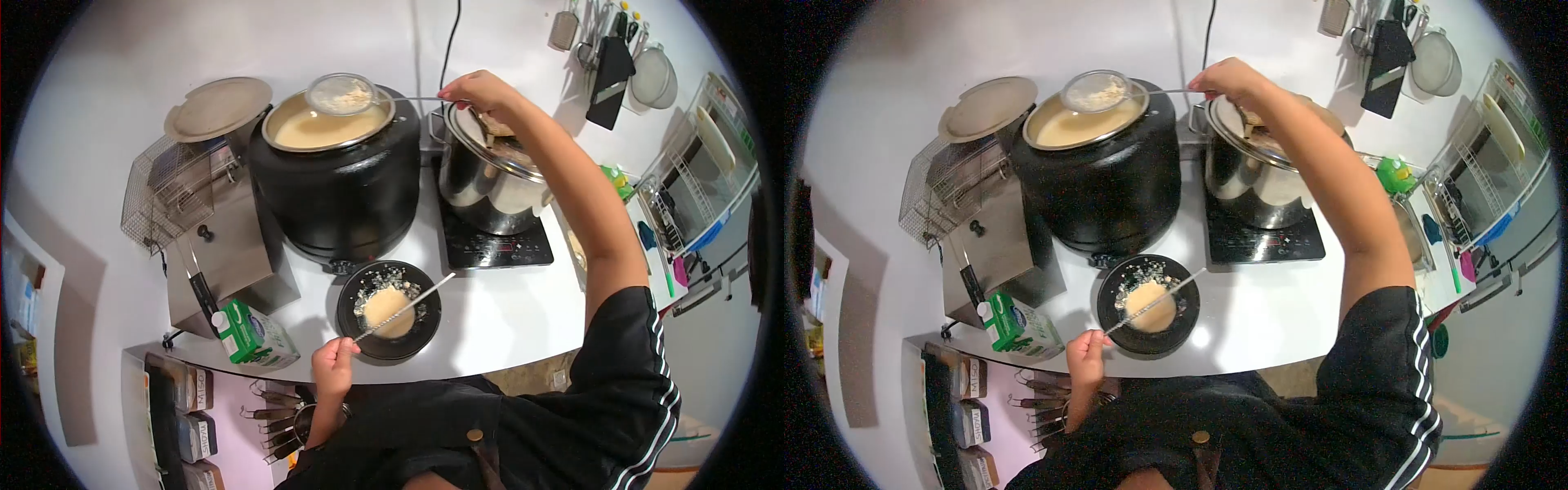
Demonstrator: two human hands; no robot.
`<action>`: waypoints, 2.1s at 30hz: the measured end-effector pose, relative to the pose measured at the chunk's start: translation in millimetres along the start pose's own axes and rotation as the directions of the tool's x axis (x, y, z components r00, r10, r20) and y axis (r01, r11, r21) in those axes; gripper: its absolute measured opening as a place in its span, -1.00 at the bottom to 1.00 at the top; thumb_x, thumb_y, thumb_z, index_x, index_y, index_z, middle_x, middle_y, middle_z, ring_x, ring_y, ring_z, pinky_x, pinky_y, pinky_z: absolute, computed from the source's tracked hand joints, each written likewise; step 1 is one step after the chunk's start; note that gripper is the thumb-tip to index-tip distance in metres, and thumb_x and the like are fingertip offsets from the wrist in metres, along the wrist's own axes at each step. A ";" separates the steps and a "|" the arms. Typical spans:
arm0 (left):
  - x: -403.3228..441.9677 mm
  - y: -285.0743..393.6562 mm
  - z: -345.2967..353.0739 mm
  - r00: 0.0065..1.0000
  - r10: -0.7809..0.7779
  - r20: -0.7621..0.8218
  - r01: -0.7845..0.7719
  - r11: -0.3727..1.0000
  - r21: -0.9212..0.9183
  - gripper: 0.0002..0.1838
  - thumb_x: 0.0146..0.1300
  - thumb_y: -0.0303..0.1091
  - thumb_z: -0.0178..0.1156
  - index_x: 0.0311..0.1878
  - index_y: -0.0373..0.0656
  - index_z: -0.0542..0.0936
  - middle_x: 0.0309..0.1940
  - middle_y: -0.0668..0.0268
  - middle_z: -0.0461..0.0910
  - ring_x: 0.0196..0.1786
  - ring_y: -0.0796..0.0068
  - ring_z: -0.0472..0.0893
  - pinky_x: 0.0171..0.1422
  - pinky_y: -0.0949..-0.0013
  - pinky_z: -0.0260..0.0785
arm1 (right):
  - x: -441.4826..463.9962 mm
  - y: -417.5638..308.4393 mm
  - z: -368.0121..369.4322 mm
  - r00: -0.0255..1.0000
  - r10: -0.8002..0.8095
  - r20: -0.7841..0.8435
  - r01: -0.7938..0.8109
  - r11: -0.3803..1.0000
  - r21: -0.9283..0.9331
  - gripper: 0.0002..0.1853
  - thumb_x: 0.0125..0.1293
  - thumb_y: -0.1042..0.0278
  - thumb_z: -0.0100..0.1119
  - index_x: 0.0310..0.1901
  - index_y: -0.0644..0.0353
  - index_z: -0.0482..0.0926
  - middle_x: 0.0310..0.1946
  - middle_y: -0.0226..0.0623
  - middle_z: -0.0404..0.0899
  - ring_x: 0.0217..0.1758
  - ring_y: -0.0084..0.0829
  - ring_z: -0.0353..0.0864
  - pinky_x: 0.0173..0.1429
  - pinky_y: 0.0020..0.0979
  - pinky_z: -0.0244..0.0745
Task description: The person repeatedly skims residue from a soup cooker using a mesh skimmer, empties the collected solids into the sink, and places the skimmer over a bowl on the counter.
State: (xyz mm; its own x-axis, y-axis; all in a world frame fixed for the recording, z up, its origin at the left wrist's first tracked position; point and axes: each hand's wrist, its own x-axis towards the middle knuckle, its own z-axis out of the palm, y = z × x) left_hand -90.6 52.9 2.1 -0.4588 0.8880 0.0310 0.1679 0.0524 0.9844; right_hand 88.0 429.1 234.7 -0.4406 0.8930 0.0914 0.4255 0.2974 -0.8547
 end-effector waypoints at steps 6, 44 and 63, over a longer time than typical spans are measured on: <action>1.6 20.0 20.7 0.988 0.042 -0.152 -0.016 0.985 0.171 -0.72 0.20 -0.32 0.02 -0.56 -0.29 0.49 -0.68 0.48 0.38 -0.57 0.74 0.26 -0.49 0.58 0.11 | -23.7 7.1 -7.0 0.997 0.073 0.023 -0.075 0.994 0.084 -0.85 0.01 0.43 0.11 -0.35 0.18 0.60 -0.54 -0.49 0.47 -0.54 -0.70 0.29 -0.63 -0.64 0.00; 35.6 56.7 675.9 0.837 0.366 0.408 -0.541 0.666 0.513 -0.72 0.13 -0.12 -0.03 -0.42 -0.07 0.58 -0.49 0.13 0.54 -0.38 0.08 0.53 -0.33 0.11 0.35 | -418.6 440.5 -246.2 0.637 0.184 -0.748 -0.744 0.401 -0.535 -0.91 0.09 0.45 -0.13 -0.33 0.18 0.33 -0.40 -0.21 0.46 -0.35 -0.21 0.53 -0.31 -0.19 0.40; 88.5 19.3 697.3 0.818 0.284 0.501 -0.558 0.607 0.566 -0.72 0.10 -0.15 0.01 -0.50 -0.12 0.57 -0.52 0.10 0.53 -0.36 0.05 0.53 -0.29 0.10 0.35 | -377.4 430.7 -274.2 0.627 0.029 -0.779 -0.675 0.520 -0.524 -0.60 0.07 0.41 -0.03 0.02 -0.03 0.43 -0.45 -0.18 0.45 -0.44 -0.17 0.51 -0.39 -0.25 0.41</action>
State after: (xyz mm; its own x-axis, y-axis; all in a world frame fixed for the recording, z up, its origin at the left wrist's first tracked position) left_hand 480.4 451.1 -96.9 0.1095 0.9698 0.2180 0.8520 -0.2046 0.4820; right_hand 654.3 312.8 -27.8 0.3517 0.8311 0.4307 0.9326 -0.2711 -0.2384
